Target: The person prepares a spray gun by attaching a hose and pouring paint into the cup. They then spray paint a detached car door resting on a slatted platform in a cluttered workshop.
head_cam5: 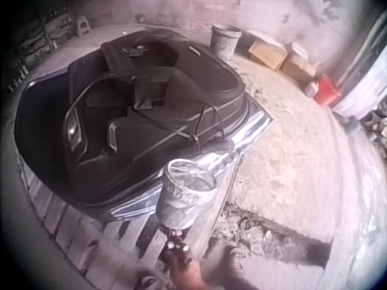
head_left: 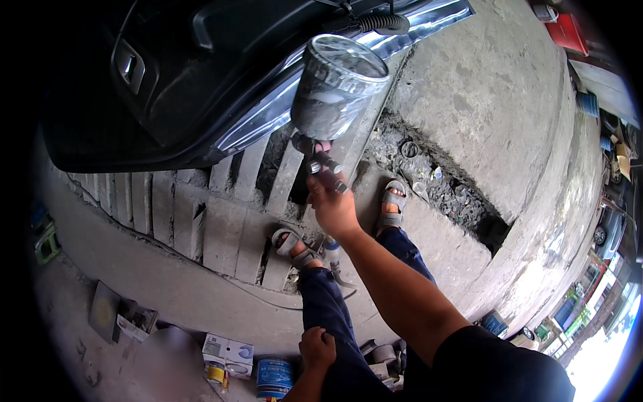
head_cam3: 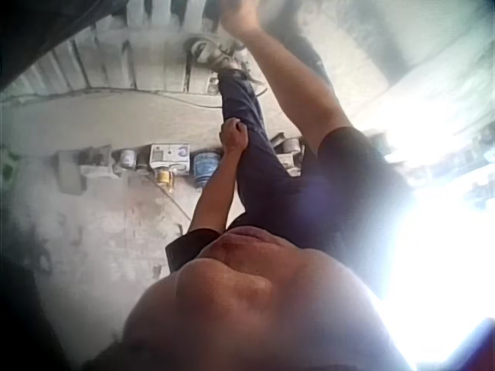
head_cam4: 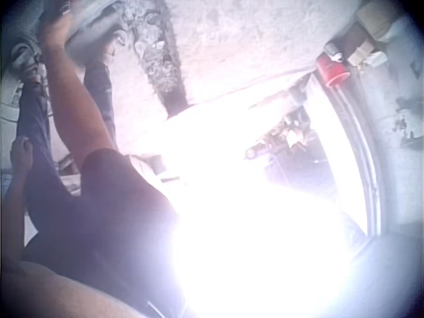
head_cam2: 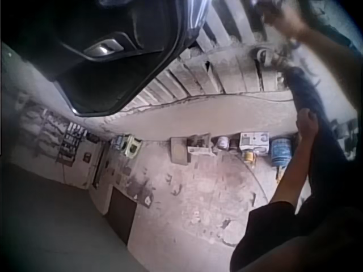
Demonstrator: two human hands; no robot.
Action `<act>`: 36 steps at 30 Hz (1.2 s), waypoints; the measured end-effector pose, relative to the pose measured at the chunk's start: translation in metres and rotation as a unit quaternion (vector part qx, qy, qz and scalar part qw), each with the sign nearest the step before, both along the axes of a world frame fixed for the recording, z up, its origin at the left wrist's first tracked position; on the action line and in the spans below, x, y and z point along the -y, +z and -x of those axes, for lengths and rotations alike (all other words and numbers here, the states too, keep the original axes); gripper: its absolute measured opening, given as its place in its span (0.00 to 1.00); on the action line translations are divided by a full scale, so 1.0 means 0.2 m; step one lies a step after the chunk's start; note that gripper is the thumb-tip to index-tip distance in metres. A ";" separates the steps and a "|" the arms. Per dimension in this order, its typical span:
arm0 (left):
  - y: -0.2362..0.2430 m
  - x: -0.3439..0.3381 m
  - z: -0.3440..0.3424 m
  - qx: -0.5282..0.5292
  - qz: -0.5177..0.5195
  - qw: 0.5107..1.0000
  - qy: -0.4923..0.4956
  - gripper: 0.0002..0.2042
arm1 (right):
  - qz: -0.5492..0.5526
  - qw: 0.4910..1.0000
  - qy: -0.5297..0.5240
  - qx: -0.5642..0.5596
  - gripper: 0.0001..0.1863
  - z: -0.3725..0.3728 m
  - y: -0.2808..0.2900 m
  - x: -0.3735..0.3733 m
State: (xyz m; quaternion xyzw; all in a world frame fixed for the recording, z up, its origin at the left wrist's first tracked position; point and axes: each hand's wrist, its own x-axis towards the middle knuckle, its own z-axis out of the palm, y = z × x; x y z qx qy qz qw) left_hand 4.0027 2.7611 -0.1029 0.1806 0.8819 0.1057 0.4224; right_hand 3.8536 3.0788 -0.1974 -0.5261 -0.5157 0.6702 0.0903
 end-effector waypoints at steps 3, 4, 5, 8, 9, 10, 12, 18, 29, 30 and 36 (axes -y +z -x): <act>0.00 0.00 0.00 0.005 0.000 1.000 0.003 0.07 | 0.030 0.999 0.011 -0.028 0.22 0.02 0.01 0.03; 0.00 -0.01 0.01 0.006 0.000 1.000 0.003 0.07 | 0.037 0.999 0.015 -0.031 0.22 0.02 0.02 0.04; 0.00 -0.01 0.01 0.008 0.001 1.000 0.004 0.07 | 0.045 0.998 0.019 -0.035 0.22 0.02 0.03 0.04; 0.01 -0.01 0.01 0.008 0.003 1.000 0.005 0.07 | 0.043 0.998 0.030 -0.028 0.21 0.02 0.03 0.02; 0.01 -0.01 0.01 0.007 0.003 1.000 0.005 0.07 | 0.038 0.998 0.033 -0.024 0.21 0.02 0.02 0.01; 0.01 -0.02 0.02 0.008 0.001 1.000 0.004 0.07 | 0.009 0.999 0.030 -0.014 0.20 0.01 0.00 0.00; 0.01 -0.02 0.02 0.010 -0.002 1.000 0.003 0.07 | -0.048 0.999 0.025 0.007 0.19 -0.02 -0.03 -0.04; 0.01 -0.02 0.03 0.022 0.018 1.000 -0.003 0.08 | -0.015 0.999 -0.037 0.021 0.21 -0.05 -0.02 -0.09; 0.01 -0.04 0.03 0.018 0.014 1.000 -0.003 0.08 | 0.061 0.996 0.001 -0.064 0.17 0.07 0.04 0.00; 0.01 -0.04 0.03 0.017 0.017 1.000 -0.003 0.08 | 0.051 0.997 0.008 -0.058 0.15 0.08 0.05 0.00; 0.00 -0.03 0.03 0.018 0.011 1.000 -0.003 0.08 | 0.006 0.998 -0.031 -0.046 0.21 0.05 0.00 -0.11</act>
